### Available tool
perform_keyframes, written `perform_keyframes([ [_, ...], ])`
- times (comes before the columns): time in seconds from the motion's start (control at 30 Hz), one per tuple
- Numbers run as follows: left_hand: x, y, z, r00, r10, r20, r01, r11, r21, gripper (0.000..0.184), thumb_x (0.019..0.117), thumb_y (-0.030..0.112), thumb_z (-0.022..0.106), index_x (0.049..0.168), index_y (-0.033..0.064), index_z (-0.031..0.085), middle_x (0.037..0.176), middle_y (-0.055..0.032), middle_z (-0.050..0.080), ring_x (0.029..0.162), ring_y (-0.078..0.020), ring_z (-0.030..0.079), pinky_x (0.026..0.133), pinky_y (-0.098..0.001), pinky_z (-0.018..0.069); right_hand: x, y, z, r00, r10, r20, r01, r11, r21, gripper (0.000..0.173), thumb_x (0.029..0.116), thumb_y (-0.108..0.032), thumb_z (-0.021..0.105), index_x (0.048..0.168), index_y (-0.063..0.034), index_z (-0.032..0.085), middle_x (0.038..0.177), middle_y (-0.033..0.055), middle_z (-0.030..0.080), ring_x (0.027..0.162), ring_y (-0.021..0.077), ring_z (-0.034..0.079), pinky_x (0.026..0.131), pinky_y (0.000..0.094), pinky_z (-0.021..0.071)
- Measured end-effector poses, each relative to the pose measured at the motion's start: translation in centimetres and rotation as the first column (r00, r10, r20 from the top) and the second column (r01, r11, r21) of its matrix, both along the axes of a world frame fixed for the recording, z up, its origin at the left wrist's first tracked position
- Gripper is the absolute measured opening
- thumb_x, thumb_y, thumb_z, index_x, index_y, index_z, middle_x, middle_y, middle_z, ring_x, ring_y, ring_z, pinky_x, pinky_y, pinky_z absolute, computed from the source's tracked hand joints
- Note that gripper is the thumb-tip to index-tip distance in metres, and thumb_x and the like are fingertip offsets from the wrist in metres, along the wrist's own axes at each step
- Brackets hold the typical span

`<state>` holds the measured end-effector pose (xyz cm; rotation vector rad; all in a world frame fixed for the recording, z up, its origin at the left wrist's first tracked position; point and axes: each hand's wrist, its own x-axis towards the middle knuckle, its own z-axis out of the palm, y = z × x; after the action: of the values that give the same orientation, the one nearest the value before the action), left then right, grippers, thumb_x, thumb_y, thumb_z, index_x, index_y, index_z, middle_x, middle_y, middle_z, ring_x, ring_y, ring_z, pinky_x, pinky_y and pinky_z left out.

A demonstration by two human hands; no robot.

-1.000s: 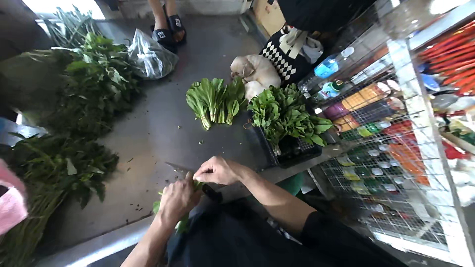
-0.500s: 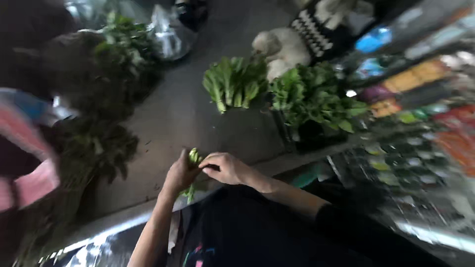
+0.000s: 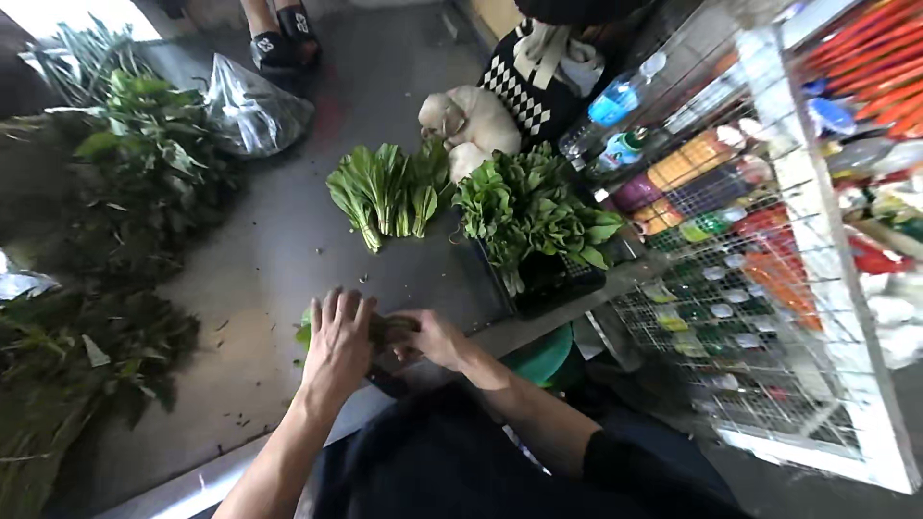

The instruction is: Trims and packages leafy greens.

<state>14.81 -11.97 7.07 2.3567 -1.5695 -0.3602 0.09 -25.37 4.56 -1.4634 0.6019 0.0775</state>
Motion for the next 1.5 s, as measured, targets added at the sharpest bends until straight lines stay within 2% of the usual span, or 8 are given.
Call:
perform_keyframes([
  [0.23, 0.0, -3.5, -0.8, 0.972, 0.193, -0.131, -0.232, 0.856, -0.462, 0.071, 0.0812, 0.051, 0.079, 0.136, 0.0091, 0.061, 0.150, -0.0273, 0.047, 0.143, -0.0500, 0.037, 0.115, -0.0673, 0.0317, -1.4, -9.0, 1.3, 0.761, -0.642, 0.093, 0.539, 0.706, 0.460, 0.031, 0.1094, -0.014, 0.045, 0.136, 0.0009, 0.049, 0.113, 0.0160, 0.068, 0.095, 0.0233, 0.070, 0.085, 0.0392, 0.0604],
  [0.43, -1.7, -5.4, -0.9, 0.917, 0.230, -0.325, -0.287, 0.948, -0.138, 0.068, 0.0838, 0.036, 0.082, 0.141, 0.0093, 0.057, 0.154, -0.0234, 0.044, 0.140, -0.0401, 0.046, 0.112, -0.0548, 0.0445, 4.5, -14.8, 2.1, 0.670, -0.617, 0.413, 0.640, 0.762, 0.100, 0.050, 0.1002, -0.017, 0.065, 0.143, -0.0024, 0.044, 0.123, 0.0164, 0.065, 0.105, 0.0241, 0.068, 0.091, 0.0420, 0.0594],
  [0.57, -2.0, -4.0, -1.5, 0.940, 0.214, -0.265, -0.239, 0.969, -0.065, 0.059, 0.0890, 0.032, 0.077, 0.140, 0.0090, 0.058, 0.154, -0.0214, 0.045, 0.140, -0.0356, 0.047, 0.111, -0.0506, 0.0464, 9.9, -15.5, -2.4, 0.832, -0.550, 0.076, 0.528, 0.741, -0.414, 0.063, 0.1043, -0.033, 0.059, 0.152, 0.0031, 0.038, 0.136, 0.0281, 0.060, 0.122, 0.0382, 0.063, 0.105, 0.0526, 0.0511],
  [0.93, -3.7, 0.4, -3.8, 0.924, 0.201, -0.326, -0.208, 0.978, 0.015, 0.050, 0.0941, 0.014, 0.070, 0.139, -0.0035, 0.055, 0.148, -0.0276, 0.048, 0.122, -0.0370, 0.061, 0.093, -0.0503, 0.0566, 3.4, -12.7, -5.1, 0.891, -0.414, 0.188, 0.455, 0.814, -0.362, 0.052, 0.0995, -0.023, 0.063, 0.146, -0.0011, 0.053, 0.142, 0.0212, 0.058, 0.129, 0.0307, 0.059, 0.110, 0.0446, 0.0488],
  [1.17, -5.7, -0.1, -4.5, 0.887, 0.189, -0.421, -0.189, 0.981, 0.044, 0.041, 0.0964, 0.014, 0.066, 0.133, -0.0034, 0.060, 0.145, -0.0251, 0.052, 0.116, -0.0293, 0.066, 0.093, -0.0424, 0.0589, -16.8, -19.8, -2.3, 0.417, -0.788, 0.453, 0.694, -0.046, -0.719, 0.059, 0.0919, -0.042, 0.071, 0.139, -0.0091, 0.059, 0.145, 0.0175, 0.055, 0.139, 0.0359, 0.048, 0.115, 0.0584, 0.0384],
  [1.27, -7.0, -1.2, -4.9, 0.889, 0.161, -0.429, -0.132, 0.986, 0.098, 0.039, 0.0964, 0.015, 0.067, 0.131, -0.0014, 0.062, 0.144, -0.0239, 0.052, 0.114, -0.0288, 0.067, 0.093, -0.0425, 0.0590, -19.8, -26.4, -4.6, 0.428, -0.886, 0.177, 0.662, 0.174, -0.729, 0.088, 0.0854, -0.056, 0.077, 0.156, -0.0162, 0.043, 0.150, 0.0191, 0.051, 0.139, 0.0378, 0.049, 0.113, 0.0588, 0.0411],
  [1.33, -7.7, -2.5, -4.7, 0.896, 0.121, -0.428, -0.078, 0.990, 0.115, 0.038, 0.0963, 0.016, 0.067, 0.131, 0.0009, 0.063, 0.144, -0.0219, 0.054, 0.114, -0.0277, 0.067, 0.092, -0.0427, 0.0592, -19.9, -28.3, -4.0, 0.495, -0.865, 0.077, 0.679, 0.330, -0.656, 0.053, 0.0926, -0.034, 0.076, 0.136, -0.0064, 0.062, 0.129, 0.0222, 0.067, 0.122, 0.0394, 0.063, 0.104, 0.0600, 0.0484],
  [1.5, -8.4, -3.7, -4.8, 0.859, 0.023, -0.512, -0.017, 1.000, 0.017, 0.040, 0.0964, 0.017, 0.067, 0.133, -0.0004, 0.061, 0.142, -0.0211, 0.056, 0.115, -0.0253, 0.067, 0.093, -0.0401, 0.0590, -22.5, -30.6, 3.2, 0.462, -0.856, 0.230, 0.769, 0.258, -0.585, 0.036, 0.0962, -0.028, 0.072, 0.117, 0.0012, 0.070, 0.111, 0.0210, 0.070, 0.100, 0.0325, 0.070, 0.094, 0.0528, 0.0556],
])
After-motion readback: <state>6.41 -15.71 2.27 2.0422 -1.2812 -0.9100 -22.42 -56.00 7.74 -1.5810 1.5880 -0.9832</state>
